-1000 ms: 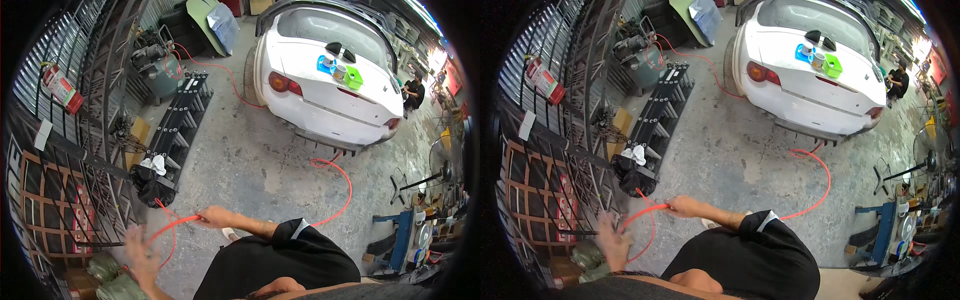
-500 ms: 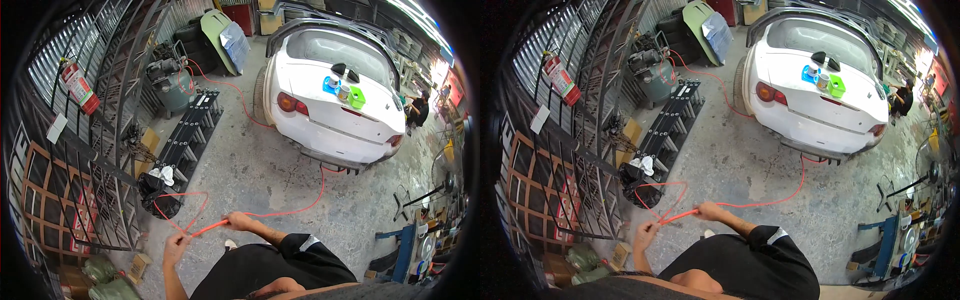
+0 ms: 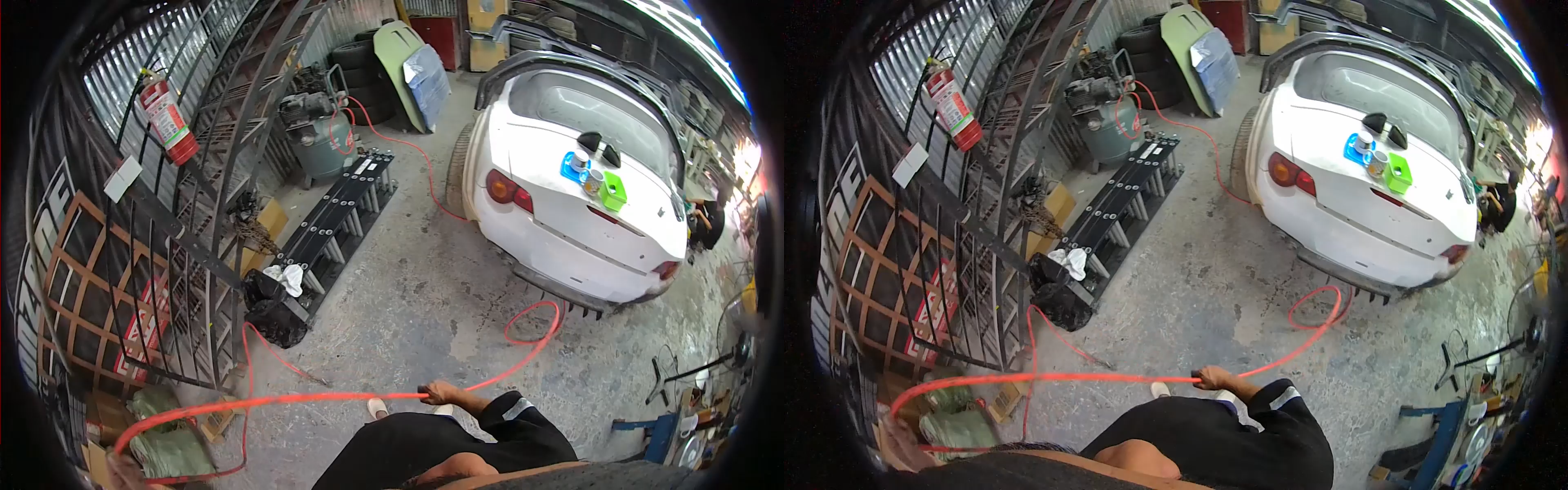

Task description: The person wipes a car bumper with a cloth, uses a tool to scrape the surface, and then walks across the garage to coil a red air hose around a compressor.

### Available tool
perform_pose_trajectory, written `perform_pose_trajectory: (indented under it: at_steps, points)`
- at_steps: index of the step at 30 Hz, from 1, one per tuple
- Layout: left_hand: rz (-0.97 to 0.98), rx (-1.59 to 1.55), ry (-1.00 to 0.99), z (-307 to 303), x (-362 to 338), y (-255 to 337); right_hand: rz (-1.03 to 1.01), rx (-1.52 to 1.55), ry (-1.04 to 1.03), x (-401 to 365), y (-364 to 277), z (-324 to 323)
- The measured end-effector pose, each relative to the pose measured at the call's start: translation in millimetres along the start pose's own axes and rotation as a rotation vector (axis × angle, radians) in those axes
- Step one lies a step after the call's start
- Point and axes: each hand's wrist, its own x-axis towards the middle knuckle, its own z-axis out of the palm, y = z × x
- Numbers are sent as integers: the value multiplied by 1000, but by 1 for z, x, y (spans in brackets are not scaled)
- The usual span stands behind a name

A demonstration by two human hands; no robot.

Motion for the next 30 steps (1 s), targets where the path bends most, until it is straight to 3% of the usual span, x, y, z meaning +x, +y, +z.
perform_pose_trajectory:
  at_steps: [3, 5, 7, 8, 11, 15, 17, 19, 22, 23, 24, 26, 27, 29, 30]
  points:
    - [-30, 198, 169, -40, -5, 24, 38, -56, 62, -29, 49, 28]
    - [-65, 302, 259, -61, -9, 30, 44, -345, 126, -57, 88, 32]
    - [-93, 385, 328, -75, -14, 32, 6, -389, 208, -72, 107, 20]
    - [-102, 419, 350, -80, -15, 31, -20, -504, 211, -74, 103, 9]
    - [-114, 481, 372, -75, -15, 20, -96, -437, 126, -34, 88, -10]
    - [-108, 504, 309, -48, -17, -14, -308, -260, 170, 65, -39, -50]
    - [-73, 482, 201, -17, -21, -43, -408, -246, 151, 106, -136, -76]
    - [-3, 456, 22, 30, -32, -84, -704, -202, 236, 145, -210, -82]
    - [244, 332, -380, 139, -67, -133, -748, -273, 91, 180, -302, -103]
    - [-296, 165, -605, 190, -80, -100, -749, -276, 91, 192, -318, -106]
    - [-164, 145, -636, 229, -107, -111, -800, -341, 85, 203, -328, -108]
    - [-198, 31, -1001, 286, -112, -76, -834, -416, 79, 220, -328, -113]
    - [-193, 17, -1011, 300, -110, -88, -811, -428, 17, 228, -323, -113]
    - [-573, -54, -943, 324, -114, -110, -763, -440, -58, 238, -308, -124]
    - [-578, -69, -957, 329, -109, -123, -835, -276, 95, 242, -293, -136]
